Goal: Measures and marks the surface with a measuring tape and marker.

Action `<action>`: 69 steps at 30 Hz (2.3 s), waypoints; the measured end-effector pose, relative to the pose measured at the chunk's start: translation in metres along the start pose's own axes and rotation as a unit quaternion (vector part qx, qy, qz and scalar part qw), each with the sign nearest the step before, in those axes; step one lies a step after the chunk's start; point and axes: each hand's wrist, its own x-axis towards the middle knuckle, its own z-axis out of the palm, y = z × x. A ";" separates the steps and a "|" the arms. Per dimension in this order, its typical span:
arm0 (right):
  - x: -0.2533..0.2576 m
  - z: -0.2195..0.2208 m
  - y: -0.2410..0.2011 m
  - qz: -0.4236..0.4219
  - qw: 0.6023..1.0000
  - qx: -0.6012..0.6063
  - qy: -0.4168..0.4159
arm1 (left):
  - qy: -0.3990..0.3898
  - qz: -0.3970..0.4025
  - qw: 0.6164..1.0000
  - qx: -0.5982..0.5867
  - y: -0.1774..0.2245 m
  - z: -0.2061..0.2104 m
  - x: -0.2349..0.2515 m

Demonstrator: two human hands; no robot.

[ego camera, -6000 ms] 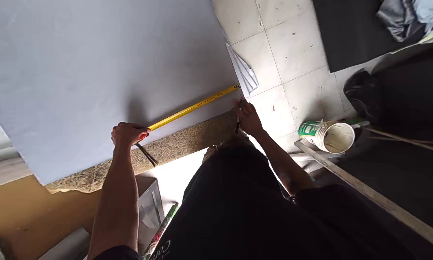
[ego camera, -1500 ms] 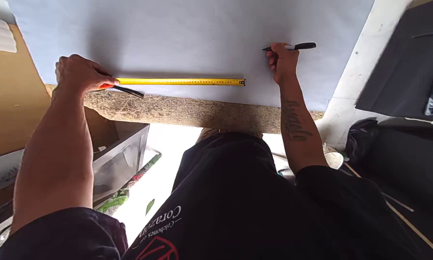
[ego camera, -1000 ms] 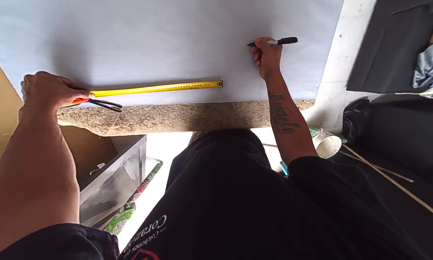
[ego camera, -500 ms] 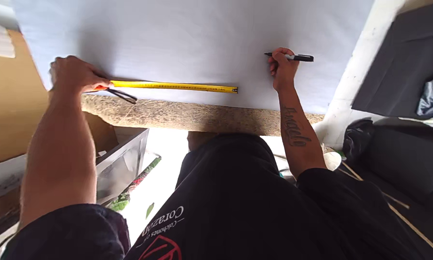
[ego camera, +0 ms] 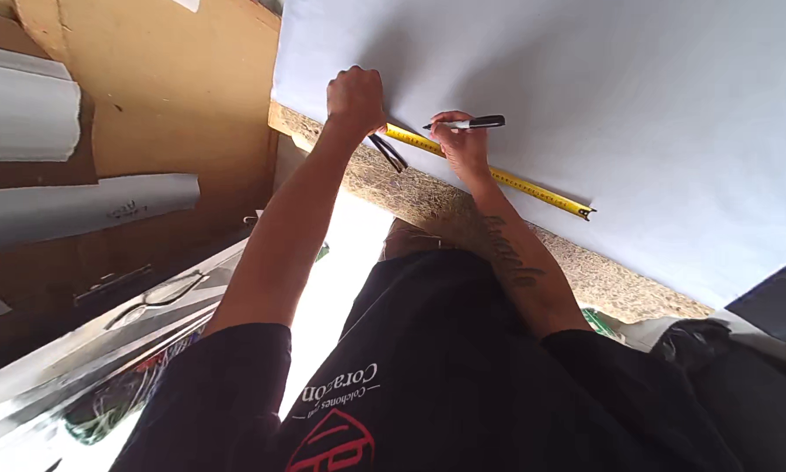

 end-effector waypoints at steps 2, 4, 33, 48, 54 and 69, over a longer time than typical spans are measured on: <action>0.010 0.020 0.009 -0.015 1.000 -0.019 0.011 | 0.000 0.001 1.000 -0.006 -0.001 -0.001 -0.001; 0.012 0.028 0.012 -0.020 0.998 -0.052 0.024 | -0.003 0.001 1.000 -0.015 -0.001 -0.003 -0.001; -0.104 -0.070 -0.083 -0.001 0.986 -0.084 0.146 | 0.044 0.099 0.994 -0.016 -0.040 0.026 -0.030; -0.502 -0.242 -0.021 -0.043 0.879 -0.254 0.401 | 0.118 0.409 0.903 0.058 0.204 0.134 -0.244; -0.591 -0.269 -0.009 0.059 0.820 -0.438 0.363 | -0.005 0.700 0.693 0.174 0.379 0.234 -0.377; -0.762 -0.456 -0.021 -0.186 0.587 0.022 0.788 | -0.336 0.761 0.549 0.076 0.675 0.317 -0.470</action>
